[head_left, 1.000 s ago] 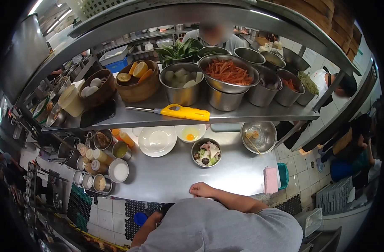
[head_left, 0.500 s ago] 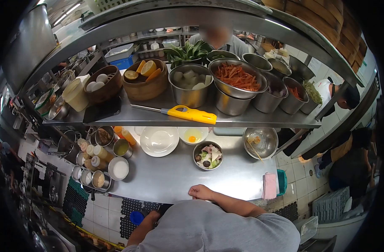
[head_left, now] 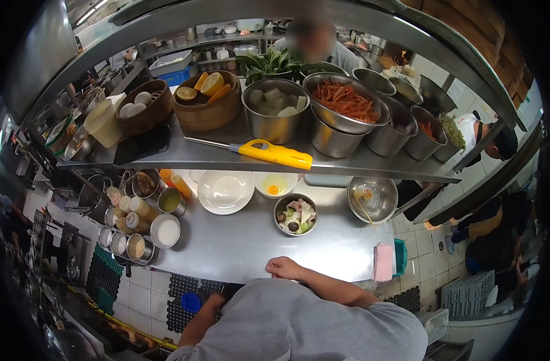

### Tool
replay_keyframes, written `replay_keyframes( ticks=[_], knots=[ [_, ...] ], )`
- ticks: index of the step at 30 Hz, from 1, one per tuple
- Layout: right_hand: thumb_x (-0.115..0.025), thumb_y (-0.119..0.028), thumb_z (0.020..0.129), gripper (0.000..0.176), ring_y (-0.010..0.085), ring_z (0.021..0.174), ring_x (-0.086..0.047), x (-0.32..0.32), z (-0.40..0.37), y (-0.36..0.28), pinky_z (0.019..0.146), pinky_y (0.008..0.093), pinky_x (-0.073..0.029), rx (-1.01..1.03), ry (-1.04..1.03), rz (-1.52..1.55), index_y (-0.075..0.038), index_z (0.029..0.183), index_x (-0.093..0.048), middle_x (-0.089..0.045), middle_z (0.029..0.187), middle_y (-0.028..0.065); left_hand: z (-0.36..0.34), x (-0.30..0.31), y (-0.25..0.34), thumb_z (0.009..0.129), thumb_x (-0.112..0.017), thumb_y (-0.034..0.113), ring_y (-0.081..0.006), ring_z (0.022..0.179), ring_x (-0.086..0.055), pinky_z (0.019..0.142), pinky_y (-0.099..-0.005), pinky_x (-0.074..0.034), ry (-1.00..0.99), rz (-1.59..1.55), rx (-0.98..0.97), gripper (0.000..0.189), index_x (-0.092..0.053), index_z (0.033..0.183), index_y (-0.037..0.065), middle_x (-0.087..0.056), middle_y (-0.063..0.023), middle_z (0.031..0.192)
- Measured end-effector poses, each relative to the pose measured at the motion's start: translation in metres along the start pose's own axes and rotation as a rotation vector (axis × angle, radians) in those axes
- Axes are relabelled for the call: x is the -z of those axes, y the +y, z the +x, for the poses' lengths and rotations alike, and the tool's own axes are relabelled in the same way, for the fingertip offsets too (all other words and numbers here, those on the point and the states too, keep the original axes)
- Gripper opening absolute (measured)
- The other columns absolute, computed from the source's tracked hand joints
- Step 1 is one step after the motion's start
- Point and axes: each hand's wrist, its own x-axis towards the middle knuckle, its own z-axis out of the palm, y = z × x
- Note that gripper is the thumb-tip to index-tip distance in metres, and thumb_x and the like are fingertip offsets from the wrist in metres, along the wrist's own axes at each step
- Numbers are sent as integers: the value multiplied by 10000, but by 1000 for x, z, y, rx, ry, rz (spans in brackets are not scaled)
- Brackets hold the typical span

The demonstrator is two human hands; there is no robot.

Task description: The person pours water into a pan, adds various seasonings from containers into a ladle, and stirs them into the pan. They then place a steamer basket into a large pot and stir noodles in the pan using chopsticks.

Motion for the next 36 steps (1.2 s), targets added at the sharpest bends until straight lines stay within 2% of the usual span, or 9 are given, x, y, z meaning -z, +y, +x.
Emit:
replay_keyframes(
  ticks=[4, 6, 8, 13, 16, 23, 25, 28, 36],
  knots=[
    [-677, -283, 1103, 224, 91, 694, -652, 1, -2, -4, 656, 275, -527, -39, 2, 6, -74, 1088, -755, -737, 810, 11, 2, 2, -2, 941, -643, 294, -465, 989, -770, 862, -524, -611, -16, -312, 168, 344, -824, 1008, 9, -785, -285, 1040],
    [-679, -273, 1101, 222, 90, 688, -646, 0, -3, -9, 650, 278, -523, -50, -29, -20, -65, 1082, -754, -737, 808, 16, 4, -19, -8, 905, -674, 153, -469, 852, -767, 749, -545, -618, -59, -225, 182, 364, -732, 1219, -23, -765, -291, 934],
    [-682, -253, 1097, 211, 85, 688, -643, -2, -2, -8, 648, 271, -520, -33, 17, 17, -56, 1063, -751, -735, 808, 15, 13, -27, -10, 919, -665, 195, -456, 910, -774, 817, -527, -623, -137, -256, 296, 292, -794, 1097, 3, -775, -278, 984],
    [-684, -221, 1093, 187, 75, 690, -639, -3, -3, -11, 651, 257, -515, -55, -12, 54, -51, 1042, -745, -730, 810, 6, 13, -31, -8, 927, -692, 247, -418, 1041, -780, 924, -489, -634, -281, 159, 64, 274, -832, 1049, 46, -780, -268, 1086],
    [-686, -215, 1094, 181, 71, 693, -635, -4, -3, -14, 651, 252, -513, -50, -11, 72, -53, 1039, -743, -728, 814, 1, 9, -29, 1, 940, -679, 234, -428, 1047, -778, 932, -483, -633, -151, -298, 474, 281, -832, 1059, 31, -781, -263, 1113],
    [-701, -311, 1091, 260, 79, 686, -632, -1, 6, 6, 643, 274, -515, -29, 34, -55, -72, 1009, -758, -726, 783, -3, 15, -36, -11, 910, -631, 158, -403, 978, -780, 876, -462, -630, -266, -170, 301, 295, -801, 1033, -49, -780, -272, 1070],
    [-690, -288, 1089, 243, 92, 668, -639, 1, 3, 2, 630, 279, -516, -16, 34, -27, -66, 1014, -753, -727, 777, 11, 5, -51, -23, 921, -623, 169, -441, 974, -768, 857, -487, -614, -62, 109, -38, 276, -794, 996, -34, -775, -283, 1054],
    [-673, -262, 1092, 227, 100, 647, -643, -2, -9, -20, 608, 281, -520, -63, 44, 38, -57, 1026, -745, -728, 771, 28, 5, -56, -17, 999, -622, 238, -502, 1110, -734, 949, -525, -582, -3, -594, 547, 370, -765, 1145, -70, -751, -352, 1140],
    [-659, -249, 1103, 221, 101, 647, -645, -1, -8, -18, 609, 280, -525, -71, 35, 49, -50, 1057, -741, -732, 783, 35, -8, -32, -6, 1013, -611, 223, -513, 1139, -728, 957, -516, -573, 6, -741, 621, 381, -753, 1198, -79, -742, -362, 1187]
  ],
)
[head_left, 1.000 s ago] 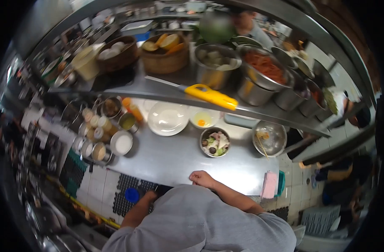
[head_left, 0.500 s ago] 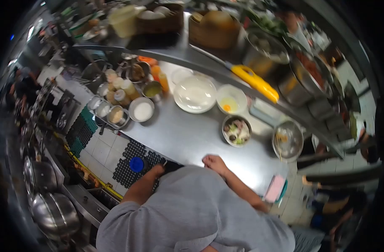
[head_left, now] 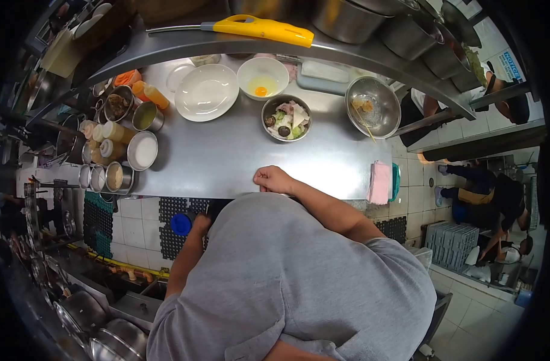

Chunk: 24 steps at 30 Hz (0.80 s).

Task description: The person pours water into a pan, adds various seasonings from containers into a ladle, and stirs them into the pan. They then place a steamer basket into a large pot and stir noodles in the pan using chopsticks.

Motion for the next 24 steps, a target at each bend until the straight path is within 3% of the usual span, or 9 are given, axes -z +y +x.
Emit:
replay_keyframes(
  ticks=[10, 16, 17, 20, 22, 24],
  knots=[
    [-664, -245, 1097, 222, 105, 659, -654, -2, -4, -7, 620, 277, -531, -16, -3, -13, -39, 1076, -743, -731, 795, 39, -14, -4, 5, 974, -603, 211, -513, 1154, -717, 977, -529, -573, 46, 66, 26, 411, -748, 1239, -68, -727, -373, 1204],
    [-649, -205, 1070, 195, 116, 616, -646, -7, 5, 1, 553, 280, -505, 29, -15, -1, -30, 1064, -734, -728, 759, 57, -53, 5, 41, 934, -628, 244, -479, 1123, -742, 975, -541, -584, 45, -3, 237, 372, -812, 1100, -34, -756, -327, 1169],
    [-652, -201, 1067, 195, 120, 615, -645, -8, 8, 3, 565, 283, -508, 40, -41, 36, -24, 1062, -736, -728, 756, 55, -62, 5, 39, 933, -632, 250, -476, 1073, -757, 957, -546, -594, 104, 14, 190, 377, -810, 1077, -50, -763, -330, 1116],
    [-663, -203, 1063, 223, 142, 619, -650, -18, 5, -22, 588, 302, -514, -24, -35, -87, 3, 1018, -734, -715, 731, 73, -84, -6, 22, 927, -646, 267, -469, 1039, -770, 951, -554, -599, 238, -28, 182, 389, -807, 1059, -62, -775, -318, 1095],
    [-665, -205, 1069, 229, 136, 620, -646, -27, 8, -34, 594, 293, -519, 6, -127, -224, 1, 999, -735, -708, 721, 68, -122, 4, 37, 934, -641, 269, -463, 1056, -767, 961, -549, -595, 232, -85, 242, 390, -810, 1062, -58, -778, -304, 1123],
    [-661, -211, 1083, 238, 130, 628, -647, -32, 20, -31, 605, 286, -530, 43, -150, -308, -2, 994, -734, -712, 740, 60, -125, -19, 15, 955, -615, 257, -452, 1077, -761, 976, -527, -591, 236, -105, 299, 382, -818, 1070, -45, -779, -297, 1136]
  ],
)
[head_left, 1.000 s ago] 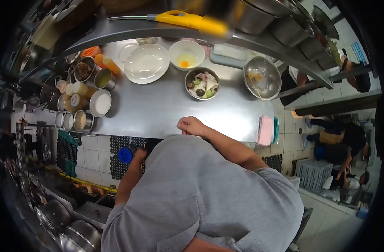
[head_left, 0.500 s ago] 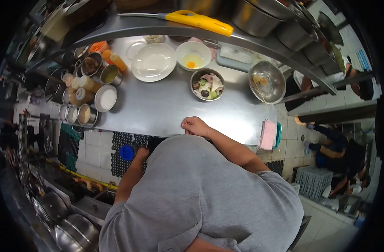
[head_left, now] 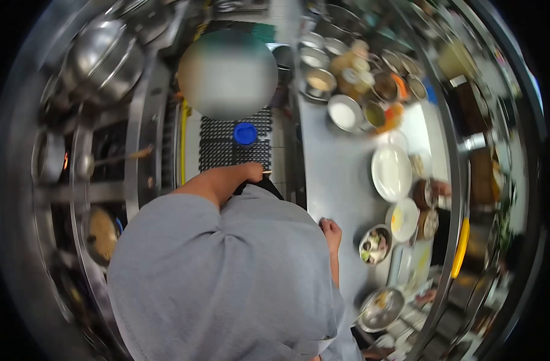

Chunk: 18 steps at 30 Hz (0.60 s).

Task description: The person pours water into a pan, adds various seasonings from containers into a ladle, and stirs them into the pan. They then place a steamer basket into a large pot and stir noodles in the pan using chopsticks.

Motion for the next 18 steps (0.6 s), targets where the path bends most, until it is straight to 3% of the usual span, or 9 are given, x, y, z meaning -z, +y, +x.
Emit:
replay_keyframes(
  ticks=[3, 6, 8, 11, 13, 14, 16, 17, 18],
  knots=[
    [-657, -220, 1095, 251, 125, 650, -654, -19, 23, -11, 620, 283, -541, 21, -79, 16, 0, 1006, -738, -726, 782, 56, -29, 3, -17, 935, -607, 256, -397, 1118, -771, 977, -512, -595, -123, 74, -59, 393, -843, 1123, 5, -797, -248, 1189],
    [-662, -220, 1099, 255, 123, 681, -659, -57, 52, -22, 641, 285, -545, 62, -150, -113, 14, 1034, -744, -732, 817, 53, -52, -13, -30, 964, -591, 263, -384, 1138, -763, 990, -499, -583, -106, -12, -61, 407, -835, 1159, 3, -793, -244, 1216],
    [-686, -235, 1095, 273, 106, 702, -643, -99, 66, -37, 663, 277, -533, 99, -260, -210, 29, 1064, -748, -731, 832, 46, -89, 5, -30, 988, -584, 278, -376, 1124, -764, 965, -503, -579, -205, -21, -72, 421, -820, 1199, 0, -793, -239, 1221],
    [-725, -267, 1082, 300, 83, 710, -612, -186, 81, -68, 664, 264, -504, 229, -539, -414, 32, 1071, -750, -730, 844, 20, -114, -9, -60, 989, -608, 299, -372, 1074, -768, 924, -523, -576, -113, -178, -17, 414, -819, 1213, 22, -801, -226, 1197],
    [-722, -264, 1082, 293, 82, 710, -614, -248, 86, -87, 663, 262, -504, 256, -709, -478, 28, 1073, -749, -729, 847, 20, -145, -17, -86, 1018, -636, 340, -338, 982, -774, 858, -498, -591, 47, -437, -145, 406, -819, 1212, 34, -812, -190, 1111],
    [-720, -262, 1083, 287, 81, 710, -616, -282, 85, -96, 661, 260, -505, 266, -813, -503, 23, 1076, -747, -729, 850, 21, -166, -21, -99, 1018, -636, 340, -338, 982, -774, 858, -498, -591, 78, -490, -108, 406, -819, 1212, 34, -812, -190, 1111],
    [-699, -242, 1089, 267, 86, 705, -622, -347, 62, -128, 646, 260, -505, 251, -910, -618, 22, 1119, -727, -715, 853, 23, -206, -23, -120, 1042, -628, 323, -360, 1133, -749, 1016, -482, -555, 122, -808, 79, 387, -787, 1286, 68, -800, -169, 1240],
    [-686, -231, 1094, 260, 88, 702, -624, -378, 52, -138, 627, 260, -499, 216, -991, -608, 22, 1143, -713, -704, 851, 23, -203, -49, -143, 1082, -616, 391, -254, 854, -762, 695, -453, -613, 242, -865, -8, 410, -776, 1259, 58, -782, -123, 1004],
    [-673, -221, 1099, 254, 91, 700, -625, -410, 45, -144, 608, 259, -493, 179, -1068, -596, 22, 1167, -699, -693, 850, 22, -234, -43, -151, 1082, -616, 391, -254, 854, -762, 695, -453, -613, 275, -897, 13, 410, -776, 1259, 58, -782, -123, 1004]
  ],
)
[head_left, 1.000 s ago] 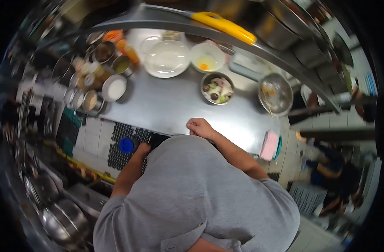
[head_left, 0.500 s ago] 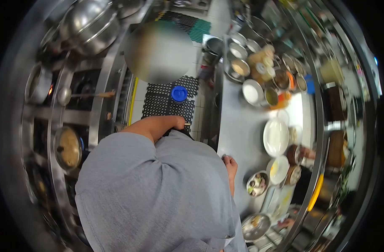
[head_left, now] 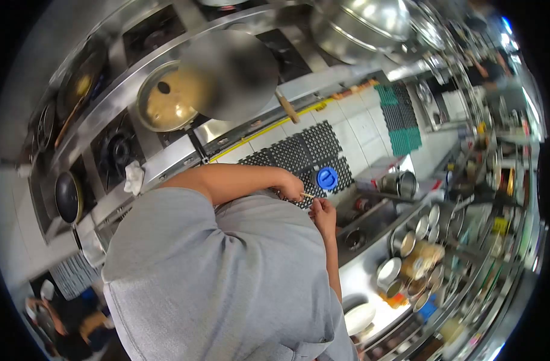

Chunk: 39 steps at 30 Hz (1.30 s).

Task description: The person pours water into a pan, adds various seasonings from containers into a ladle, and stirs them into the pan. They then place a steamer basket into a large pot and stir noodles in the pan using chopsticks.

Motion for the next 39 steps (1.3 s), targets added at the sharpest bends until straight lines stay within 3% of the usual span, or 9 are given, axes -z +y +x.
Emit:
replay_keyframes(
  ticks=[2, 8, 14, 18, 19, 22, 28, 34, 39],
  knots=[
    [-673, -226, 1103, 265, 98, 712, -629, -24, 48, -25, 614, 257, -503, 23, -78, -64, 14, 1214, -685, -684, 872, 18, -72, 36, 34, 1090, -603, 376, -260, 816, -764, 645, -450, -624, 80, -361, 231, 398, -742, 1309, 74, -771, -114, 1050],
    [-727, -255, 1058, 439, 133, 876, -667, -93, 146, -95, 708, 292, -560, 190, -228, -219, 21, 1384, -627, -695, 1103, 94, -188, 58, 49, 1143, -528, 391, -217, 800, -748, 640, -371, -630, 427, -675, 187, 465, -682, 1432, 61, -743, -116, 1157],
    [-842, -353, 898, 764, 468, 1205, -642, -140, 291, -113, 1045, 508, -518, 790, -62, -849, 101, 1430, -534, -635, 1277, 337, -288, -30, 66, 1162, -526, 419, -127, 645, -626, 583, -292, -528, 992, -996, 163, 477, -720, 1402, 55, -774, -76, 1050],
    [-865, -246, 850, 532, 395, 941, -727, -179, 383, -107, 888, 487, -581, 665, -280, -733, 22, 1185, -550, -700, 1048, 258, -350, -128, 88, 1138, -582, 416, -103, 611, -572, 570, -278, -509, 1392, -1284, 469, 442, -753, 1325, 54, -766, -36, 903],
    [-837, -221, 869, 456, 280, 726, -714, -185, 360, -127, 668, 422, -576, 489, -372, -659, 14, 1148, -562, -693, 892, 169, -361, -150, 89, 1134, -590, 412, -99, 613, -572, 567, -274, -507, 1482, -1317, 522, 435, -756, 1314, 52, -764, -36, 899],
    [-802, -248, 935, 352, 151, 629, -622, -199, 311, -175, 502, 328, -494, 268, -559, -607, -34, 1141, -613, -634, 831, 64, -389, -217, 76, 1147, -567, 341, -88, 612, -573, 572, -258, -508, 1802, -1272, 681, 401, -749, 1309, 22, -760, -45, 904],
    [-734, -413, 1063, 456, 186, 623, -640, -233, 261, -207, 528, 315, -542, -41, -690, -303, -129, 1397, -611, -688, 966, 72, -505, -362, 2, 1119, -602, 358, -188, 639, -635, 648, -401, -531, 2305, -927, 949, 417, -800, 1154, -7, -762, -82, 868],
    [-729, -499, 1051, 446, 119, 612, -572, -278, 210, -257, 494, 241, -458, -23, -474, -324, -146, 1311, -648, -663, 986, 42, -728, -525, -167, 1023, -653, 354, -468, 993, -763, 880, -521, -594, 2151, -456, 1775, 382, -787, 1106, 6, -788, -279, 1023],
    [-661, -355, 1124, 298, 83, 564, -552, -310, 148, -270, 476, 234, -461, -12, -492, -93, -97, 1273, -652, -634, 789, -15, -828, -560, -193, 957, -687, 367, -432, 1171, -740, 1011, -530, -587, 1738, -515, 2247, 403, -804, 1199, 67, -780, -236, 1246]
  ],
)
